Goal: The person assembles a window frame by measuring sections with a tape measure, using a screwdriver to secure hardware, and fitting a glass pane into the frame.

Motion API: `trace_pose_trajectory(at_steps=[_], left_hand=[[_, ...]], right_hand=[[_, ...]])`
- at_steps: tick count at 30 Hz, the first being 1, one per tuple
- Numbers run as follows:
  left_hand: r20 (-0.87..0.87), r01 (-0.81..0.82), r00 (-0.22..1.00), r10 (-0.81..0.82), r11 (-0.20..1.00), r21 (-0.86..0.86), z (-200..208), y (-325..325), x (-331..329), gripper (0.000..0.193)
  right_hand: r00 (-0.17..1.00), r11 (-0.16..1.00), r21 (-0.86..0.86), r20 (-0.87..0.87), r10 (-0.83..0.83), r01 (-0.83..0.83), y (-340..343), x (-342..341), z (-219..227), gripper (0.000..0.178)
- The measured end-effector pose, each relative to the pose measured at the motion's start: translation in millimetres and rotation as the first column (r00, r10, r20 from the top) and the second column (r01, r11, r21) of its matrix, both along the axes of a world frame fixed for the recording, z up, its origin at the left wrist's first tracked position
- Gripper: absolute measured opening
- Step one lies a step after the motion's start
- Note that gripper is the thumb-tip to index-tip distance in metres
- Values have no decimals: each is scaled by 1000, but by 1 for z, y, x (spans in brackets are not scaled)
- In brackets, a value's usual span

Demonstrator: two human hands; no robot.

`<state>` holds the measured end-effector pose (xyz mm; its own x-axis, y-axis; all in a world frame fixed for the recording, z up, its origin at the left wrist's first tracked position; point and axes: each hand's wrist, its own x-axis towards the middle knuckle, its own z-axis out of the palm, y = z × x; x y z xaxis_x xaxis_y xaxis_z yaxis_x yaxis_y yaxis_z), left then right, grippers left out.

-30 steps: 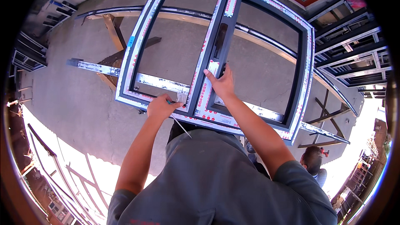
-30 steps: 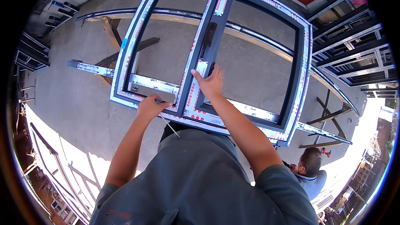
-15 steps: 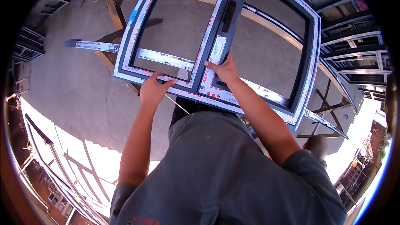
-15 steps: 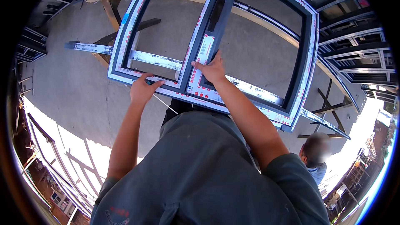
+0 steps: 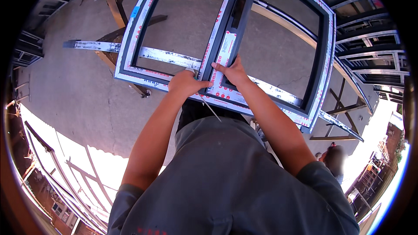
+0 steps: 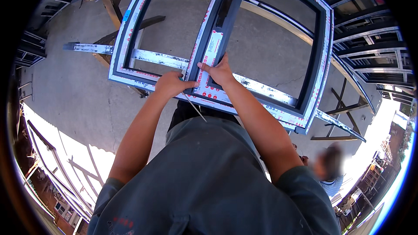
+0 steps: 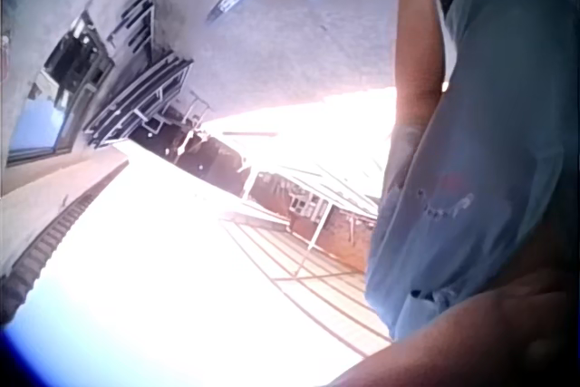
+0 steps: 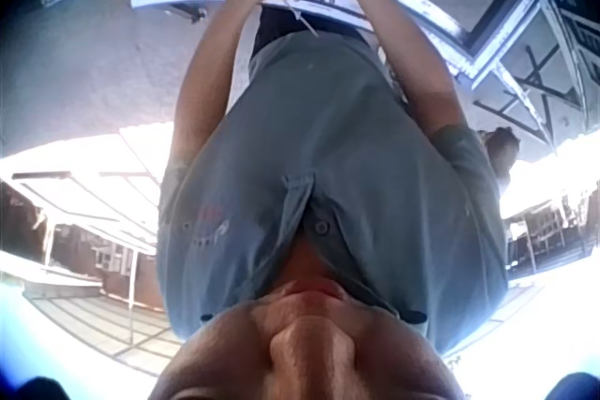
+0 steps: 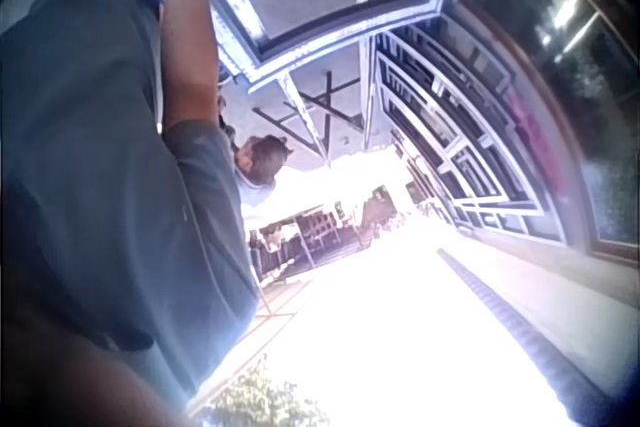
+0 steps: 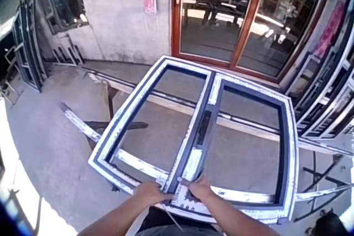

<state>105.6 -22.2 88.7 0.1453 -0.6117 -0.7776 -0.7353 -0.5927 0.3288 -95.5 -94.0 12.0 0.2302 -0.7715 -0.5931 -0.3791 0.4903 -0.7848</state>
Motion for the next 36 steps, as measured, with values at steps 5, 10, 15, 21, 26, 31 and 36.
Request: trace_pose_trajectory(at_steps=[5, 10, 15, 21, 26, 31, 36], left_hand=[[-40, 11, 999, -10, 999, 44, -21, -13, 0, 77], [-20, 7, 1000, -6, 998, 68, -19, -14, -6, 74], [34, 40, 998, -45, 990, 135, -3, -19, -15, 70], [72, 21, 997, -25, 999, 48, -16, -8, -20, 68], [42, 24, 999, -28, 995, 98, -10, -14, -18, 69], [-6, 14, 1000, -13, 988, 151, -7, -17, -14, 75], [-53, 3, 999, 4, 991, 134, -28, -18, -4, 80]], right_hand=[[1000, 999, 43, -10, -1, 1, -2, 1, 12, 112], [998, 997, 69, 47, -34, 30, -4, 0, -6, 109], [997, 996, 68, 33, -63, 61, -1, 2, -7, 104], [998, 995, 70, -3, -66, 66, 3, 1, -8, 103], [995, 994, 49, 3, -102, 102, 6, 2, -7, 103], [995, 998, -23, -78, -55, 53, 9, 1, -23, 108], [995, 1000, -12, -94, -24, 23, -17, 3, -31, 110]])
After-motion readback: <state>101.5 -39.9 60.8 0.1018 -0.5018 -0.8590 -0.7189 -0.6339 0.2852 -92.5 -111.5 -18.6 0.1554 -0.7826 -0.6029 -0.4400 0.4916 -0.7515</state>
